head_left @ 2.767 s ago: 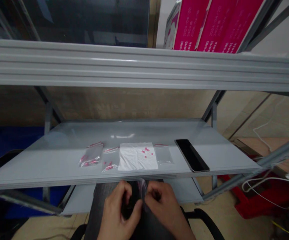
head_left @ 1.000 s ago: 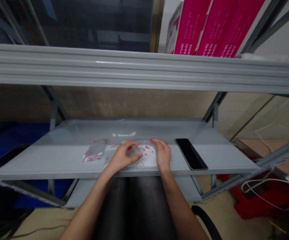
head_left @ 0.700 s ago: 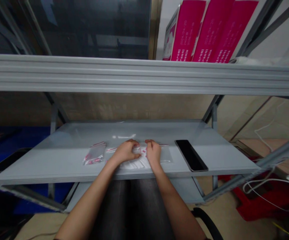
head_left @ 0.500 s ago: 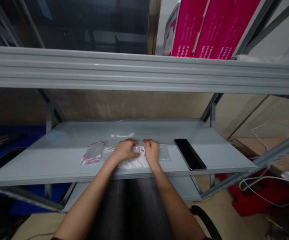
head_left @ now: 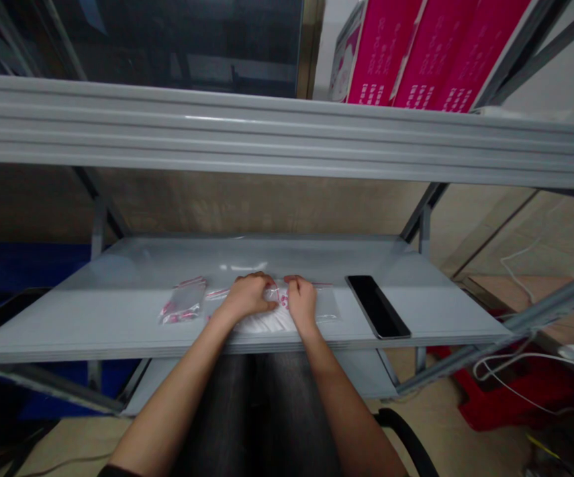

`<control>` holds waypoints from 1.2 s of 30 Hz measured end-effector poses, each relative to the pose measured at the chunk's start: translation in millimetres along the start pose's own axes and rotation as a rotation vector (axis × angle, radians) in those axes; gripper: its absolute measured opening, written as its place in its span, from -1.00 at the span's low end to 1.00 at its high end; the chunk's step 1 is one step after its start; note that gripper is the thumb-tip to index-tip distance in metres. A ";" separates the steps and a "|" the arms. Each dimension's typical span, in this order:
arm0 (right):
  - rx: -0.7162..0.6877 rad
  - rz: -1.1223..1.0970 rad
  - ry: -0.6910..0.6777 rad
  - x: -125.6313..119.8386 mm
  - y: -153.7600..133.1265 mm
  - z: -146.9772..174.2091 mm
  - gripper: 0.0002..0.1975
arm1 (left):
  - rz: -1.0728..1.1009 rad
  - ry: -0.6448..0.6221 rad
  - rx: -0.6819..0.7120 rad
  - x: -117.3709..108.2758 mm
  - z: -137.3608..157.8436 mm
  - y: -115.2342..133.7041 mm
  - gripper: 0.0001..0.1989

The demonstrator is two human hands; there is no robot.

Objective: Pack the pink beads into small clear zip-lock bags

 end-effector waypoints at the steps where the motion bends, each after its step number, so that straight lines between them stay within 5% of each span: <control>1: 0.001 -0.007 -0.001 0.0 0.1 0.1 -0.63 | -0.003 0.003 0.001 -0.4 0.2 1.1 -0.50; 8: 0.033 -0.142 0.015 -2.5 3.9 -1.0 -0.65 | 0.017 0.078 0.020 -12.7 2.2 6.6 -0.57; 14: 0.060 -0.364 0.087 -33.1 -9.8 3.1 -0.63 | 0.105 0.318 0.009 -34.1 26.8 16.8 -0.54; 17: 0.069 -0.462 -0.036 -46.8 -18.3 22.4 -0.57 | 0.166 0.464 -0.029 -31.6 48.5 34.6 -0.53; 21: 0.219 -0.540 -0.420 -44.1 -12.2 67.1 -0.50 | 0.394 0.668 -0.107 -11.2 75.3 57.0 -0.55; 23: 0.282 -0.541 -0.503 -48.0 -5.5 84.4 -0.64 | 0.463 0.672 -0.169 3.0 83.7 63.2 -0.53; 27: 0.267 -0.505 -0.452 -70.2 -0.4 91.3 -0.69 | 0.787 0.598 -0.132 19.5 91.3 70.6 -0.49; 30: 0.238 -0.465 -0.515 -76.0 -3.2 92.3 -0.68 | 1.000 0.494 -0.142 24.1 93.8 68.4 -0.75; 36: 0.201 -0.382 -0.490 -80.3 -0.3 95.8 -0.70 | 1.010 0.484 -0.213 23.7 100.9 57.4 -0.69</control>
Point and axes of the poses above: each hand's wrist, its own z-axis away from the middle knuckle, its own x-axis out of the palm, y = z × x, the point moved 7 cm from there along -z, towards the middle knuckle, and after that the axes turned 9 degrees about x, right-handed, at the moved point
